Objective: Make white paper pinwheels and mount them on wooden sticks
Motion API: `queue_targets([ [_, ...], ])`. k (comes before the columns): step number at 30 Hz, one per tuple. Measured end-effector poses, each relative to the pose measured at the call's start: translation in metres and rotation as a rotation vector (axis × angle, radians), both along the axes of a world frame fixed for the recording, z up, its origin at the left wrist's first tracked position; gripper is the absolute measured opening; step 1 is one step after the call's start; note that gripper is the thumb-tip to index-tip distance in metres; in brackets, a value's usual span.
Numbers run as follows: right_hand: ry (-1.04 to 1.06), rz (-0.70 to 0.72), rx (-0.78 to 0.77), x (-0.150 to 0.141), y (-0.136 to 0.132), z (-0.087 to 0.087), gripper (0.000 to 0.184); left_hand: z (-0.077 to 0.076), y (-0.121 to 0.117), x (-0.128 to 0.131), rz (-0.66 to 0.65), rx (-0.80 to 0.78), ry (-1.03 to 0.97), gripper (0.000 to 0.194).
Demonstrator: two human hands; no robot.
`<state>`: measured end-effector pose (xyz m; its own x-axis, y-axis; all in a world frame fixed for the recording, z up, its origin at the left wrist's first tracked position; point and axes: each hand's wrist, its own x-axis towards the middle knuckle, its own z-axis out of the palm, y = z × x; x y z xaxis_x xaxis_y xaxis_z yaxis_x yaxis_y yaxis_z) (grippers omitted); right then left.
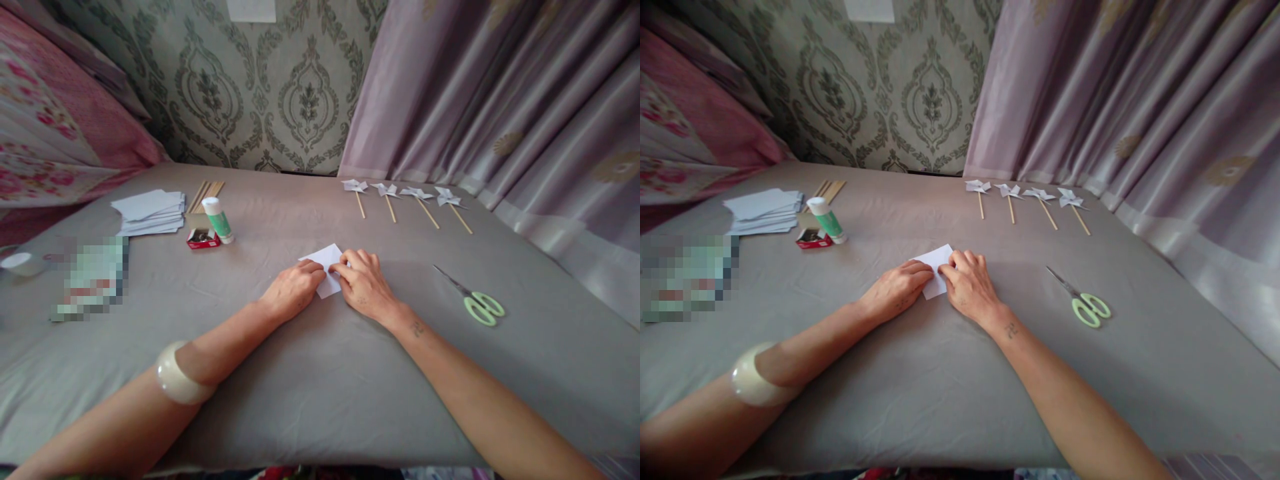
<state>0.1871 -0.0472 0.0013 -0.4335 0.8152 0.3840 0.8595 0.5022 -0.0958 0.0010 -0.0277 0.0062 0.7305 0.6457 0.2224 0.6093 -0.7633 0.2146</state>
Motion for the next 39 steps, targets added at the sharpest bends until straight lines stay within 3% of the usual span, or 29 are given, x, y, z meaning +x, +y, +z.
queue_targets([
  [7,-0.061,-0.008,-0.009,-0.003,-0.003,0.006,0.025,-0.002,0.001,-0.001,-0.019,0.012,-0.025,0.026],
  [11,0.184,-0.102,-0.042,0.000,-0.001,-0.003,0.027,-0.003,0.003,-0.001,-0.037,0.029,-0.004,0.028],
  [16,0.374,-0.229,0.050,0.002,-0.001,-0.011,0.024,-0.005,0.008,0.000,-0.055,0.079,0.033,0.030],
  [26,0.373,-0.239,0.033,-0.003,-0.003,-0.013,0.023,-0.003,0.012,0.005,-0.068,0.089,0.094,0.028],
  [33,0.392,-0.247,-0.006,-0.001,-0.004,-0.013,0.023,-0.004,0.009,-0.001,-0.073,0.081,0.026,0.035],
  [39,0.409,-0.245,-0.019,-0.001,-0.006,-0.011,0.022,-0.001,0.007,0.004,-0.046,0.085,0.124,0.034],
])
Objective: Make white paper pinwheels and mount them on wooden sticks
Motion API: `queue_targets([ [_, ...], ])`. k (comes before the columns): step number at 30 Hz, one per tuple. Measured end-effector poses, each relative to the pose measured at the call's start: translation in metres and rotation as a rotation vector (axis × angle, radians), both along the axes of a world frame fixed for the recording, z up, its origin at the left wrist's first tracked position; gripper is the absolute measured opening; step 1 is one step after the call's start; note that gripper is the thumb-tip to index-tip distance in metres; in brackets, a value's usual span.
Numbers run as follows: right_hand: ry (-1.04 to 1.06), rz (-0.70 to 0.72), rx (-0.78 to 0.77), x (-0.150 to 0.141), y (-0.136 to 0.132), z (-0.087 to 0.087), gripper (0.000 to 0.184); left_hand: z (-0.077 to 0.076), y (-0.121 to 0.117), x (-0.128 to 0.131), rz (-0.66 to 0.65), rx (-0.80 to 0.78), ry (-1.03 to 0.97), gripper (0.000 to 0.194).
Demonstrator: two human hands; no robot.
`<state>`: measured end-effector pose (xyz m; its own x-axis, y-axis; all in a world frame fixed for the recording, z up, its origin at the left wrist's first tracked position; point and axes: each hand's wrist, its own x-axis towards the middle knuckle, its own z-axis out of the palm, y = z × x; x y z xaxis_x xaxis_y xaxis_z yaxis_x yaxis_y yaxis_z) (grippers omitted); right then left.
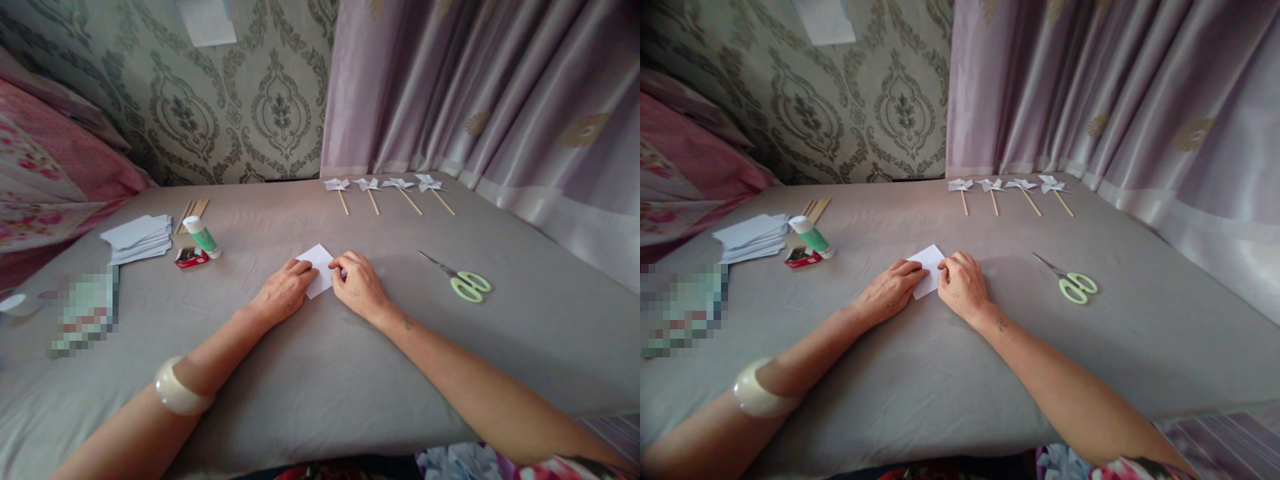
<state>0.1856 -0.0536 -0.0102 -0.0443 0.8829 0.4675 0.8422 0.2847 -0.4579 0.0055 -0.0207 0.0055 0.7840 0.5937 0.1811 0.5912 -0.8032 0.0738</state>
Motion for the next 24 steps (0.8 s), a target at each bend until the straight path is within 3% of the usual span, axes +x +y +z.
queue_targets([
  [6,-0.021,0.040,-0.003,0.001,0.002,-0.003,0.021,0.006,-0.003,0.006,0.036,0.005,0.083,0.031],
  [14,0.041,0.173,-0.048,0.008,-0.005,0.003,0.017,-0.010,-0.004,-0.007,0.090,0.006,-0.247,0.029],
  [24,-0.128,0.248,-0.069,0.008,-0.011,0.007,0.015,-0.007,-0.003,-0.010,0.229,-0.034,-0.318,0.022],
])
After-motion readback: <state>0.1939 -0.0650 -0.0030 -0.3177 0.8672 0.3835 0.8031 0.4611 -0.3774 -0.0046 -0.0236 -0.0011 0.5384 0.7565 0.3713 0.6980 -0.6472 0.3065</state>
